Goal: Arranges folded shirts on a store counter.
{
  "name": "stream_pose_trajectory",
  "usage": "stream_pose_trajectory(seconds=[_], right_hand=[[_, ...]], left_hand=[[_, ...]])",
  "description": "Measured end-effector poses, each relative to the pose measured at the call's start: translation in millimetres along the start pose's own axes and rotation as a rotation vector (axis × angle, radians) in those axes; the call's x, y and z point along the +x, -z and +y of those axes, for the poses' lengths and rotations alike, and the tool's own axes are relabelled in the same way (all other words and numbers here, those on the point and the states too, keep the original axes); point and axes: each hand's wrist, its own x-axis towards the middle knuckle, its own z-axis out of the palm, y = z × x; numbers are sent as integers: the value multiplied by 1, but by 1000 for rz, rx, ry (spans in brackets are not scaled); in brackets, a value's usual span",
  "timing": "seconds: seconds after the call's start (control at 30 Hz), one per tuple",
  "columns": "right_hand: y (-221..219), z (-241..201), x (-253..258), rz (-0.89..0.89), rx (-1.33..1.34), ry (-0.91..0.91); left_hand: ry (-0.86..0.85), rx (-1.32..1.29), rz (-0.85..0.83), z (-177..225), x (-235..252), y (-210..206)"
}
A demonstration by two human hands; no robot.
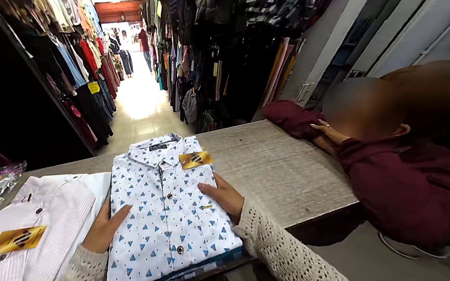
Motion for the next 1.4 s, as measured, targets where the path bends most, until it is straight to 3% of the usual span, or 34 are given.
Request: stream_pose_trajectory(seconds=[0.17,0.33,0.63,0.77,0.9,1.2,1.3,1.4], right_hand=[[0,-3,-26,-57,-70,18],[2,2,-34,-80,-27,46],[18,-16,-20,-138,25,-86],[18,-30,-11,-155,31,-110],[16,-35,5,-123,60,-126],[19,-47,2,-186,84,-128],[27,-32,9,-203,17,-117],[39,-24,7,-193,-137,-43]], left_hand=[[56,11,40,-10,-23,11],[-29,-92,52,-37,-14,12],[85,-268,-15,-20,-14,-7],[138,-332,56,22,-3,-15],[104,-431,41,35,28,-25],[91,-315,-55,41,34,-21],[120,-178,-111,7,56,-9],[46,107,30,13,35,-10]])
